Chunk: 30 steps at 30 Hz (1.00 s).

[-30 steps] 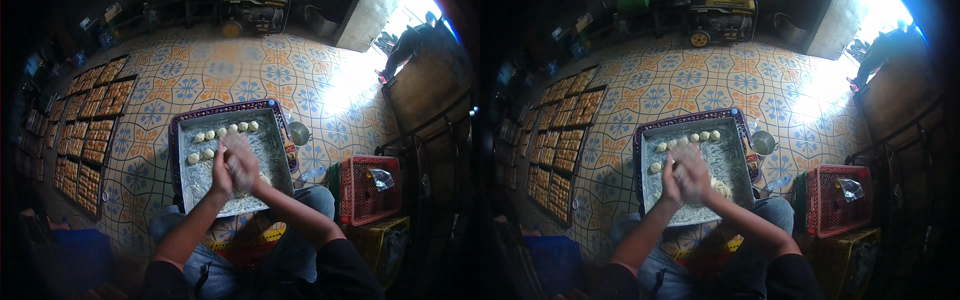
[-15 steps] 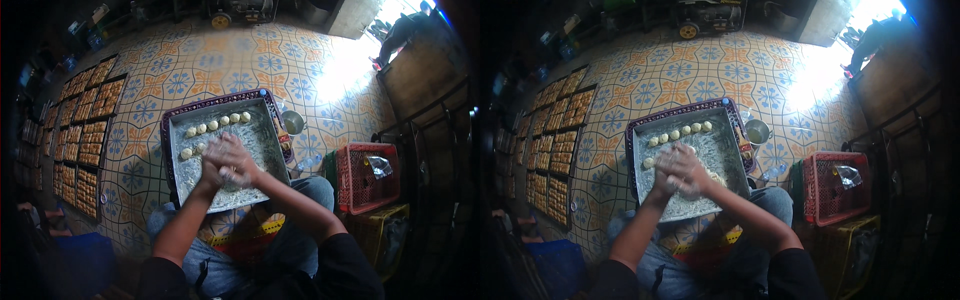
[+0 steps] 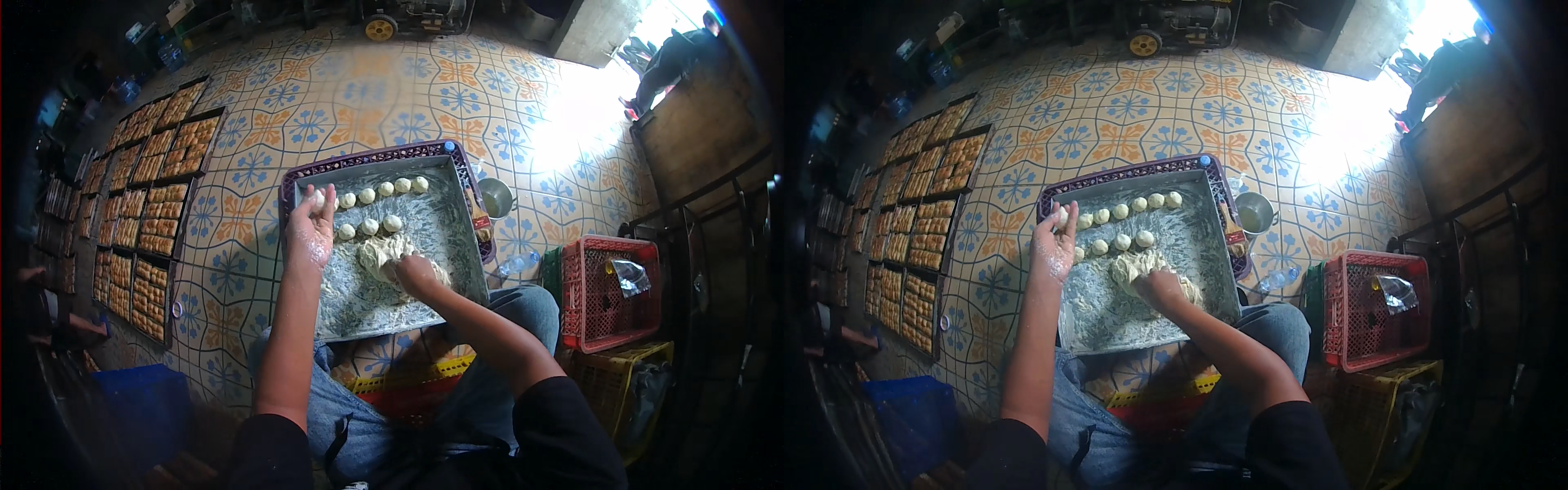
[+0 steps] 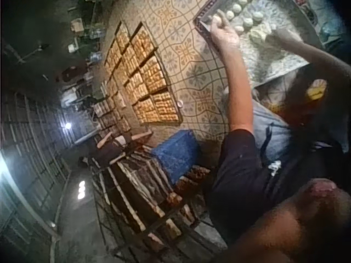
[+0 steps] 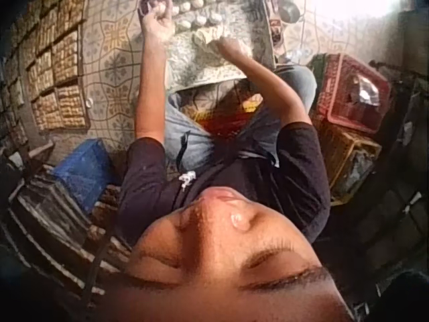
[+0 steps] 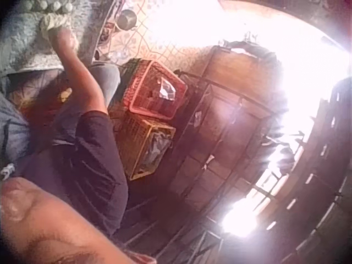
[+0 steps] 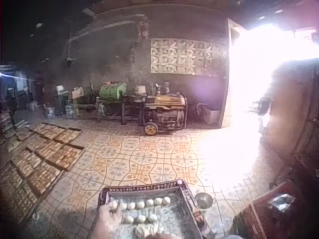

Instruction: The person pinches off pieces of dough from a large mass in a flour-filled tray and rolls them into balls between their palms, placing the finished balls in a row in the same tray.

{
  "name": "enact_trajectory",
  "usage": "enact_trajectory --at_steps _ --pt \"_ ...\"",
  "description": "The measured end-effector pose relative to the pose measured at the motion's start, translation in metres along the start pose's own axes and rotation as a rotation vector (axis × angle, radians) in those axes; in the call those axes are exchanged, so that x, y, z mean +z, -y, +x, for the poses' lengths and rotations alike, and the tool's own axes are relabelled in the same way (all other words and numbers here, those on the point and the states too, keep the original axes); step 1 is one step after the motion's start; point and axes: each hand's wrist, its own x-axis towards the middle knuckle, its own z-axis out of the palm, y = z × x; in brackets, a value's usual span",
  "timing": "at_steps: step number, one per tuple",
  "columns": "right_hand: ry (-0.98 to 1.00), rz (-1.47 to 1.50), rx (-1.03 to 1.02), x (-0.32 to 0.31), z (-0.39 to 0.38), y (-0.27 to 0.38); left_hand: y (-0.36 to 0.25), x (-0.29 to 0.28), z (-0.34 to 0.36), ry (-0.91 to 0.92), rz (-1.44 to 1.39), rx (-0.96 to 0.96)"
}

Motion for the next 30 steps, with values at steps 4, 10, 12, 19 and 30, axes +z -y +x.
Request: enact_trajectory --at_steps 4,10,12,19,30 --pt "-0.045 -0.063 0.022 0.005 0.007 0.005 -0.018 0.0 -0.011 0.068 0.154 0.048" --pt "-0.124 0.067 0.072 -0.009 0.021 -0.005 -0.014 0.0 -0.004 0.04 0.21 0.106" --pt "-0.134 0.109 0.086 -0.026 0.019 -0.008 -0.011 0.001 -0.001 0.093 0.194 0.054" --pt "-0.038 0.062 0.03 -0.101 -0.008 -0.002 0.01 -0.005 -0.006 0.223 0.336 -0.14" --pt "-0.188 0.905 -0.038 -0.238 -0.09 0.021 0.067 -0.016 -0.029 0.268 0.548 -0.393"
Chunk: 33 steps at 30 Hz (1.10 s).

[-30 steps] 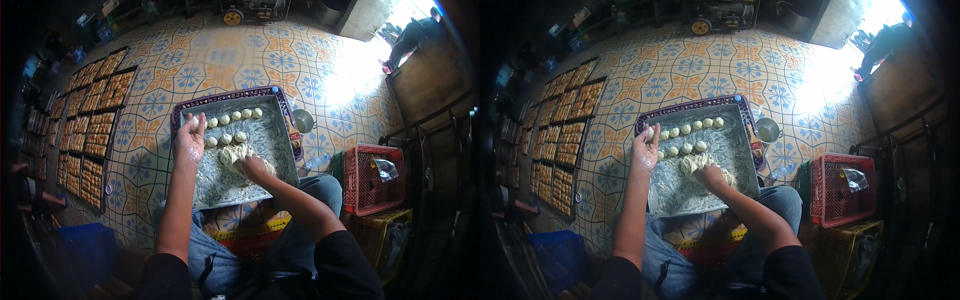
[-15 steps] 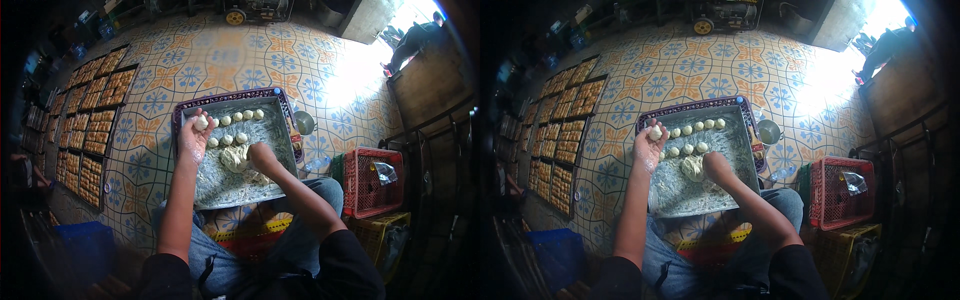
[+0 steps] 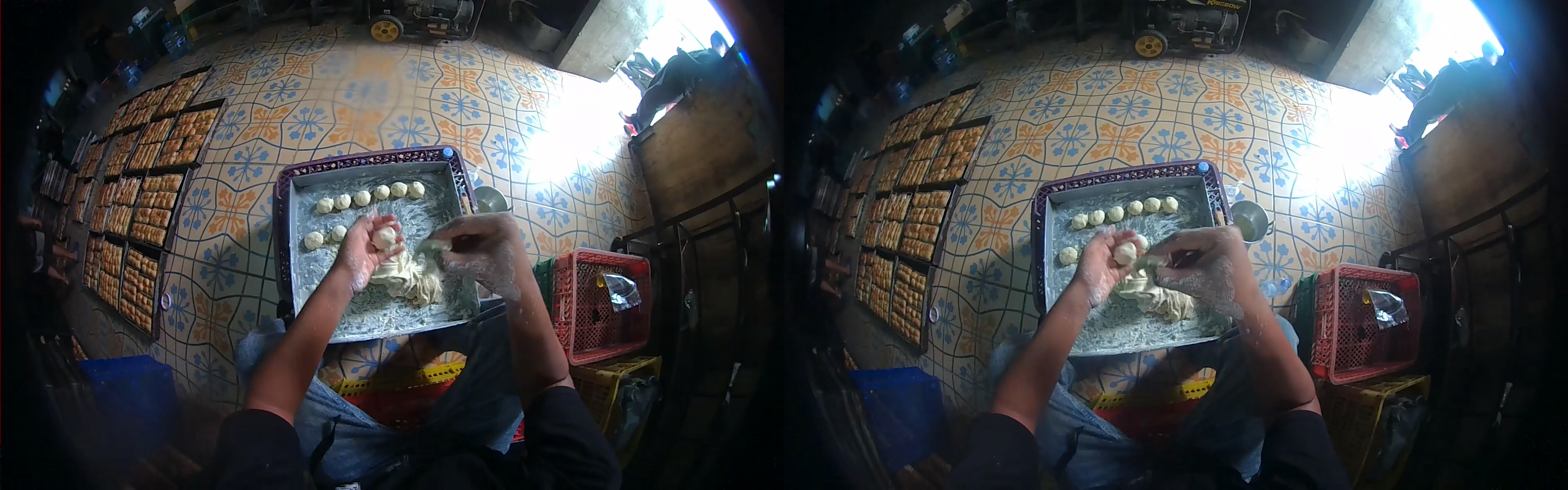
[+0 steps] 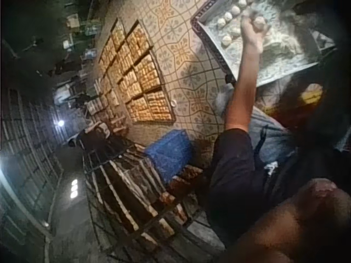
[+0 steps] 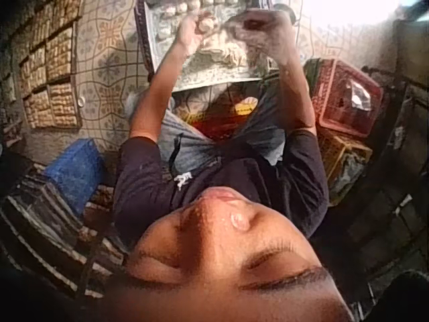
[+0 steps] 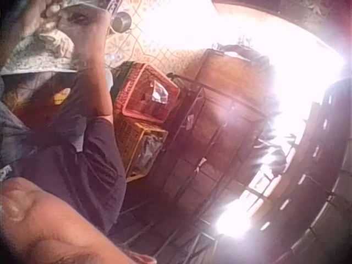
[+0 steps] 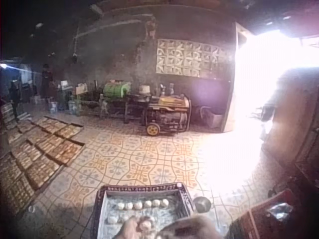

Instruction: The person pinches off pieces of dough from a large mass in a flour-filled tray and rolls them into balls between their palms, placing the finished balls in a row in the same tray.

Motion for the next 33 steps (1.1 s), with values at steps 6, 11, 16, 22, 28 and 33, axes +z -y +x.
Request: enact_trajectory --at_steps 6,11,16,22,28,33 --pt "0.006 -0.45 -0.358 0.032 0.022 -0.04 0.025 0.007 -0.012 0.384 -0.465 -0.198" --pt "-0.199 -0.748 -0.306 0.05 0.027 -0.052 0.025 0.033 -0.01 0.17 -0.11 -0.018" --pt "-0.231 -0.702 -0.272 0.056 0.033 -0.048 0.025 0.002 0.009 0.18 0.08 0.11" --pt "-0.216 -0.654 -0.416 0.045 0.035 -0.051 0.009 0.017 -0.005 0.039 -0.197 0.024" --pt "-0.131 -0.123 -0.195 0.022 0.054 -0.066 0.008 0.018 -0.019 0.044 -0.271 0.073" --pt "0.09 0.544 0.059 0.044 0.072 -0.101 0.014 0.038 -0.03 0.111 -0.132 0.14"
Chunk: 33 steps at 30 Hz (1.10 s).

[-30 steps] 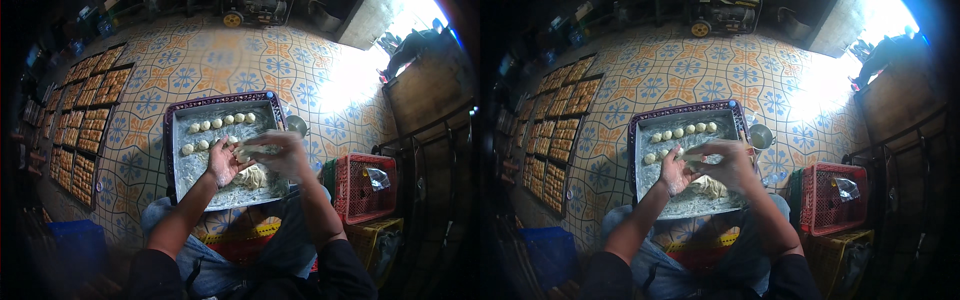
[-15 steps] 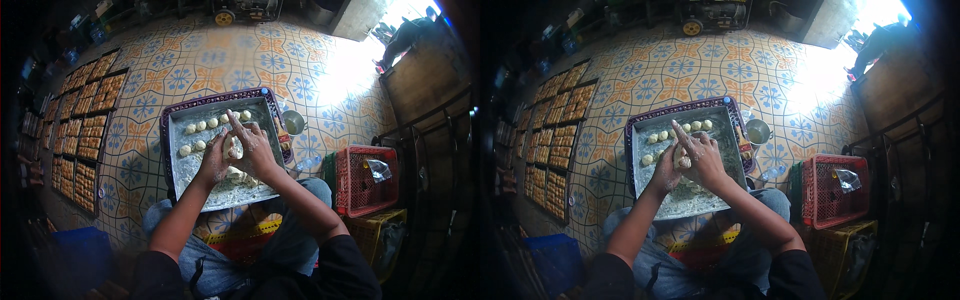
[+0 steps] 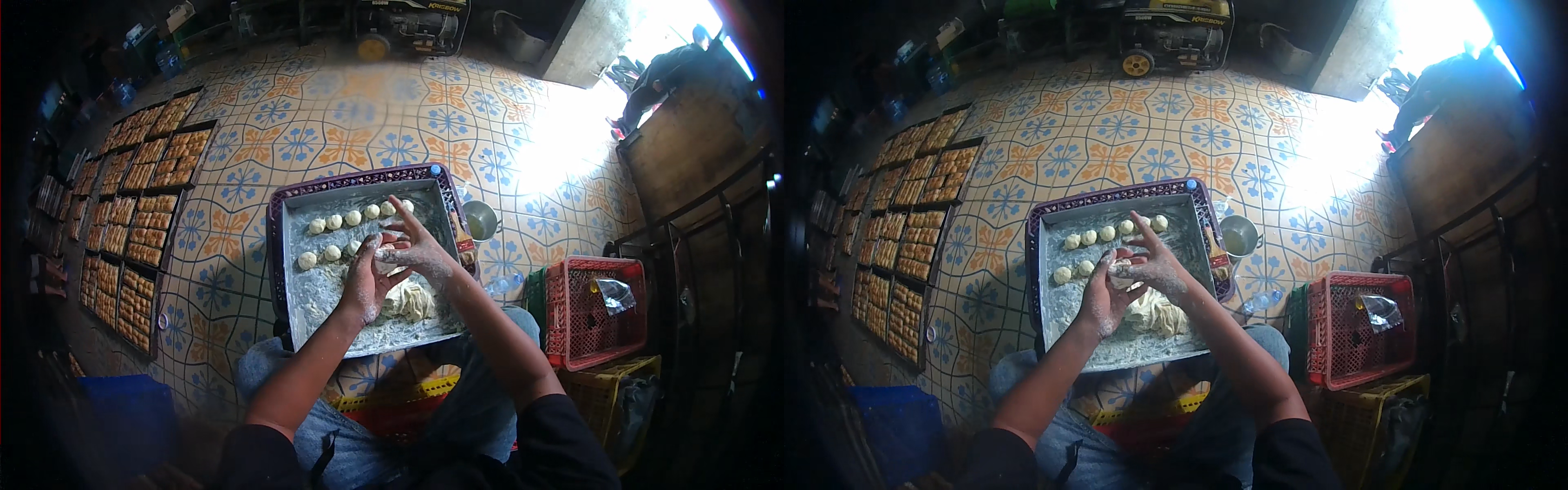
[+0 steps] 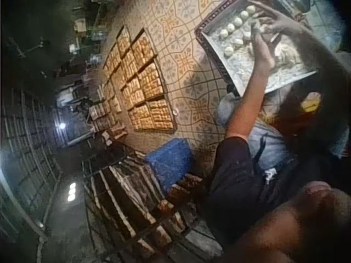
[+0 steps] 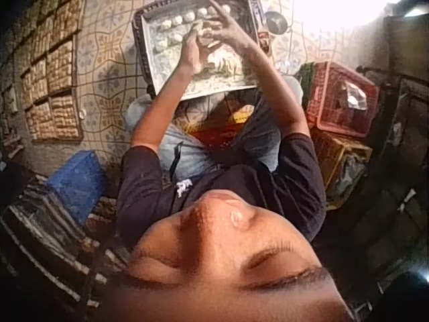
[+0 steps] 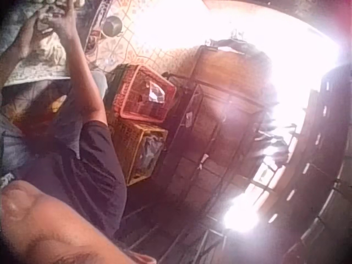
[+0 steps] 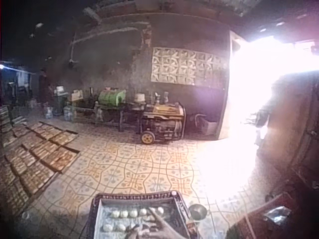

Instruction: The person pinches off pieces of dough from a large mass in a flour-filled tray and rolls them into balls between their palms, placing the finished balls in a row in the same tray.

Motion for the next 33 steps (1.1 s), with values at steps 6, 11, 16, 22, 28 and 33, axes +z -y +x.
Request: enact_trajectory --at_steps 6,11,16,22,28,33 --pt "0.054 -0.177 0.04 -0.017 0.008 -0.015 -0.007 -0.022 0.008 0.034 0.488 0.203" --pt "-0.095 -1.123 -0.123 -0.037 0.005 0.016 -0.019 -0.033 0.007 0.058 0.671 0.145" --pt "-0.105 -0.711 -0.134 -0.068 -0.006 0.014 -0.037 -0.001 -0.004 0.035 0.197 0.014" --pt "-0.104 0.595 -0.023 0.047 -0.001 -0.011 0.0 -0.008 0.002 0.207 0.47 0.35" --pt "-0.168 0.793 0.126 0.106 -0.031 -0.051 0.0 -0.008 -0.002 -0.002 0.855 0.571" --pt "-0.023 0.786 -0.287 0.077 -0.027 -0.075 0.037 -0.024 0.007 0.088 1.467 0.623"
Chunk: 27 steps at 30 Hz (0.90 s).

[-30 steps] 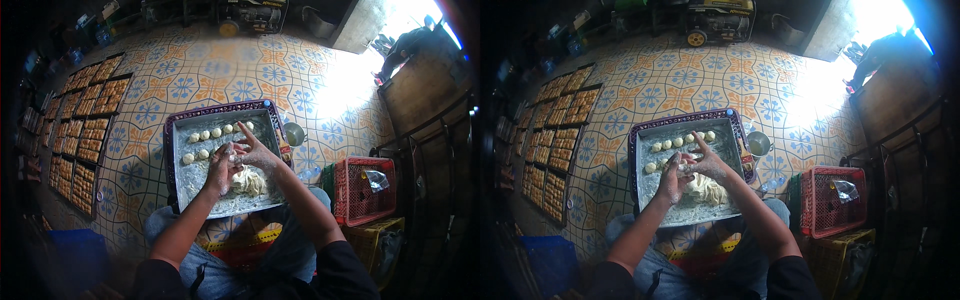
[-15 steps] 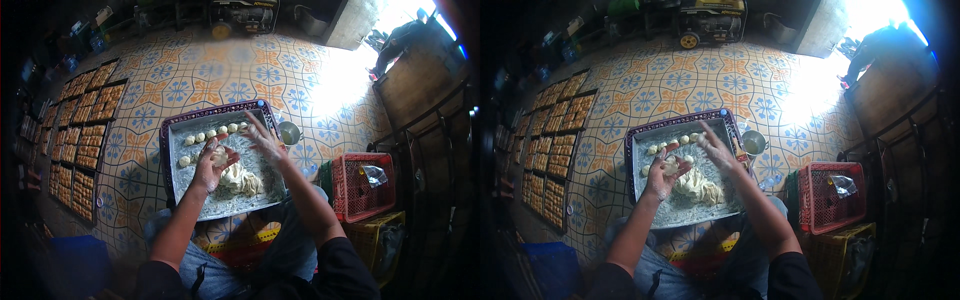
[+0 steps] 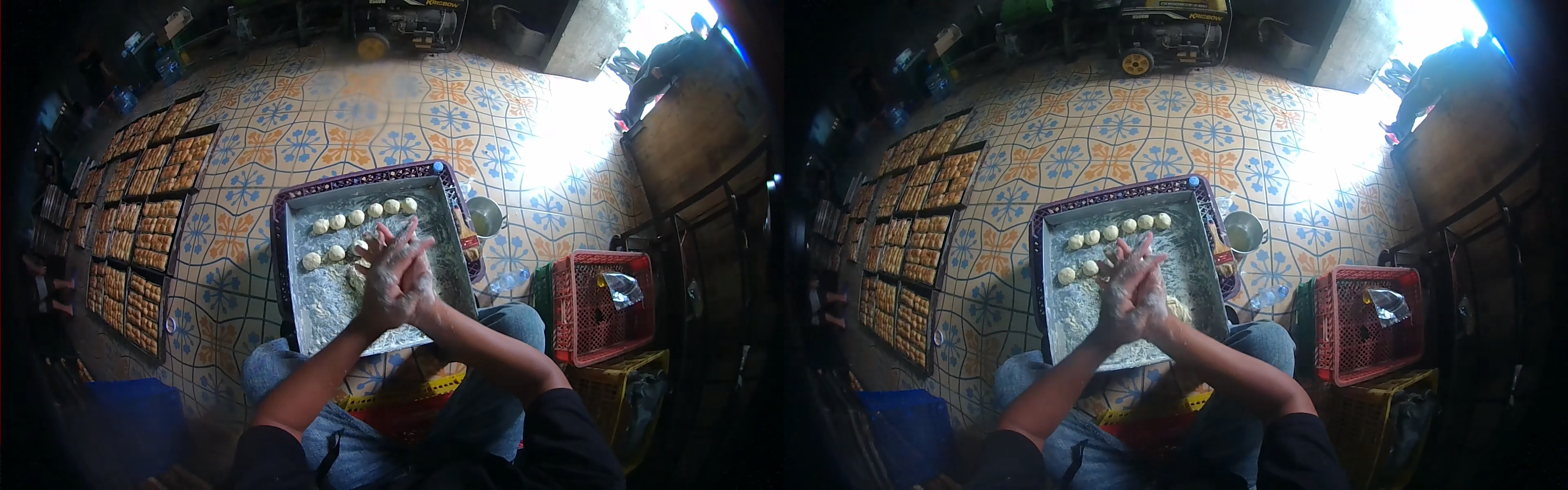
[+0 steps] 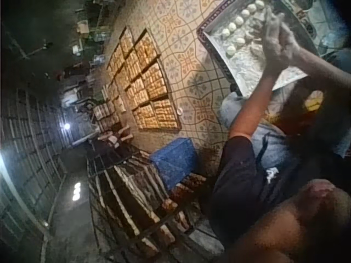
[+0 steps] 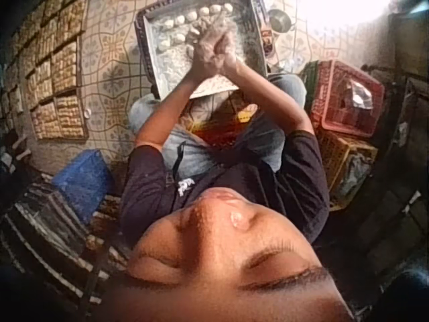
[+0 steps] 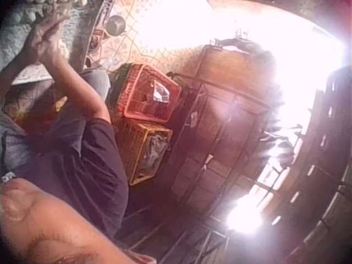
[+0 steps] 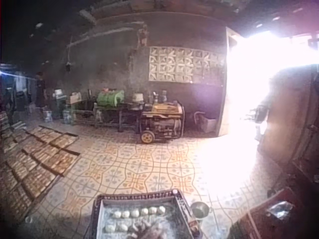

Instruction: The person pinches off pieces of dough from a large mass in a flour-filled tray and rolls them into balls between their palms, placing the finished balls in a row in the same tray.

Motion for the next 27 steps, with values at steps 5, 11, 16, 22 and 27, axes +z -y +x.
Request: enact_trajectory --at_steps 5,11,16,22,27 --pt "-0.219 -0.306 0.065 0.046 0.01 0.004 -0.003 -0.044 0.031 -0.245 -0.448 -0.116" --pt "-0.264 -0.603 -0.126 -0.002 0.144 0.03 0.051 -0.007 0.13 -0.266 -1.173 -0.395" --pt "-0.533 -0.624 0.124 0.031 0.234 0.037 0.088 -0.063 0.225 -0.152 -1.062 -0.559" --pt "-0.452 -0.97 -0.087 0.039 0.27 0.052 0.052 -0.086 0.237 -0.224 -1.032 -0.463" --pt "-0.407 -0.994 -0.124 0.047 0.266 0.057 0.044 -0.085 0.231 -0.327 -1.034 -0.352"
